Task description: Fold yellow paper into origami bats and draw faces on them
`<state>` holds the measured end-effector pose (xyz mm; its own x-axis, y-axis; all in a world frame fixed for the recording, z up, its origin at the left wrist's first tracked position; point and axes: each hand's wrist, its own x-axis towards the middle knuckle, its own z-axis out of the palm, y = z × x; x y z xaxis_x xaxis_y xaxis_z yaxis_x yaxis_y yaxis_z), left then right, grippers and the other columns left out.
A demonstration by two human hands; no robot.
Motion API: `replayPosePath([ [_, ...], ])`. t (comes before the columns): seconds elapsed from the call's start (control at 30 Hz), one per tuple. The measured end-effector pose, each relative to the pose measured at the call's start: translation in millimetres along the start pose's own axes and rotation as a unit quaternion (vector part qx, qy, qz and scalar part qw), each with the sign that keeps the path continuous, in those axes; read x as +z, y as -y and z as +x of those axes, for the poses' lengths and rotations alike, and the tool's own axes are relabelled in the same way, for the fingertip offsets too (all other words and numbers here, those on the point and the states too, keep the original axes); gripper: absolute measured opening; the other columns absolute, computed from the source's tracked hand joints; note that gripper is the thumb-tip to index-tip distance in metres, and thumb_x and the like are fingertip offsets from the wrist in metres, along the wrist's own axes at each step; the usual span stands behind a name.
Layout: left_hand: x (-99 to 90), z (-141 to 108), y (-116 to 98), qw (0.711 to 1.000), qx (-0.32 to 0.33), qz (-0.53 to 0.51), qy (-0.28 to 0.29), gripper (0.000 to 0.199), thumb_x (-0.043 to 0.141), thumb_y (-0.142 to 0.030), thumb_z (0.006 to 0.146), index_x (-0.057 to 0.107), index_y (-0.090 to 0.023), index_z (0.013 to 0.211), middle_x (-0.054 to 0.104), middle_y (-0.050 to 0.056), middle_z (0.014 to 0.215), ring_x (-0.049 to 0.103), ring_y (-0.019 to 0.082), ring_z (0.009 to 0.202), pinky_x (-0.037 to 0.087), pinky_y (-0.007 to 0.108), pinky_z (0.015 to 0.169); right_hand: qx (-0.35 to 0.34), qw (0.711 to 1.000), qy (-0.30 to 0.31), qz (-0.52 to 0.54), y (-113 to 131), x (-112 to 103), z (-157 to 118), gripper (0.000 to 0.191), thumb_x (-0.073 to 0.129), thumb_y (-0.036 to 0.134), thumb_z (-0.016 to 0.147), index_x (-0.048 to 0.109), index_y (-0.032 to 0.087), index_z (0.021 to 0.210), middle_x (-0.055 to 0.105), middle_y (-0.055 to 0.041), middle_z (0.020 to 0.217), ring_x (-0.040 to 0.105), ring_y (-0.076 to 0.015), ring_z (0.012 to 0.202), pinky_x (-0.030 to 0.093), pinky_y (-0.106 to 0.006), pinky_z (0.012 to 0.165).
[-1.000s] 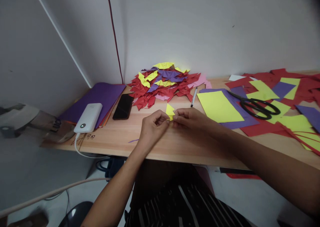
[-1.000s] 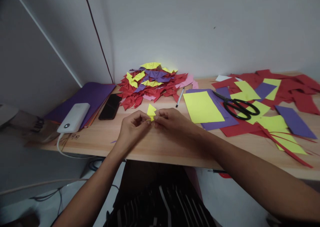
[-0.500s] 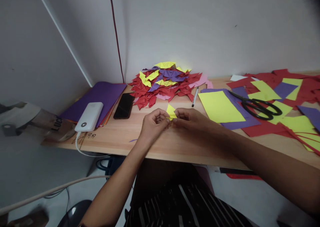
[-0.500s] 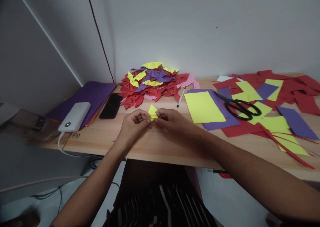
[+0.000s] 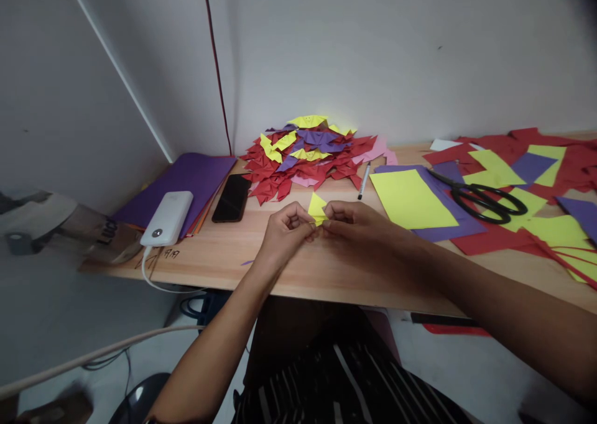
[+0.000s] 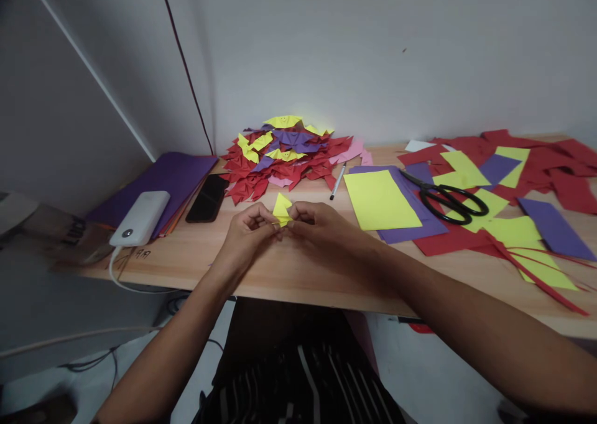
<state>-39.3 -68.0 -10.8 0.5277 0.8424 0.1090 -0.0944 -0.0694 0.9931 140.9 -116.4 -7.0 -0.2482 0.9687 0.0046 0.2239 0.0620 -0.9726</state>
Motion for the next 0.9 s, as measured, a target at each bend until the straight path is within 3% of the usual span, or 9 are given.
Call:
replayPosePath([
  [0.17,-0.2,0,0,0.999,0.005,0.046,-0.002,0.009,0.063,-0.012,0.069,0.063,-0.014,0.078,0.062,-0.001,0.06,0.058,0.009,0.055,0.043,0.02,0.055,0.0,1.0,-0.005,-0.009,-5,-2,2,0.024,0.059,0.039,0.082,0.048,0.019,0.075,0.045,0.0057,0.061,0.038,-0.0077,0.054,0.026,-0.022,0.05],
  [0.47,0.4,0,2,0.998,-0.009,0.052,-0.032,0.007,0.063,-0.012,0.067,0.066,-0.014,0.074,0.064,-0.001,0.059,0.06,0.009,0.054,0.045,0.02,0.055,0.01,1.0,0.01,-0.027,7,-2,-1,0.024,0.053,0.039,0.087,0.059,0.017,0.078,0.064,-0.0014,0.073,0.048,-0.0096,0.058,0.033,-0.024,0.054],
  [0.9,0.8,0,2,0.998,-0.016,0.05,-0.018,0.009,0.062,-0.011,0.068,0.065,-0.014,0.075,0.062,-0.002,0.059,0.058,0.008,0.054,0.045,0.02,0.055,0.009,0.999,0.003,-0.054,2,-2,2,0.026,0.053,0.041,0.088,0.062,0.018,0.078,0.068,-0.0025,0.076,0.057,-0.0131,0.064,0.041,-0.026,0.061],
])
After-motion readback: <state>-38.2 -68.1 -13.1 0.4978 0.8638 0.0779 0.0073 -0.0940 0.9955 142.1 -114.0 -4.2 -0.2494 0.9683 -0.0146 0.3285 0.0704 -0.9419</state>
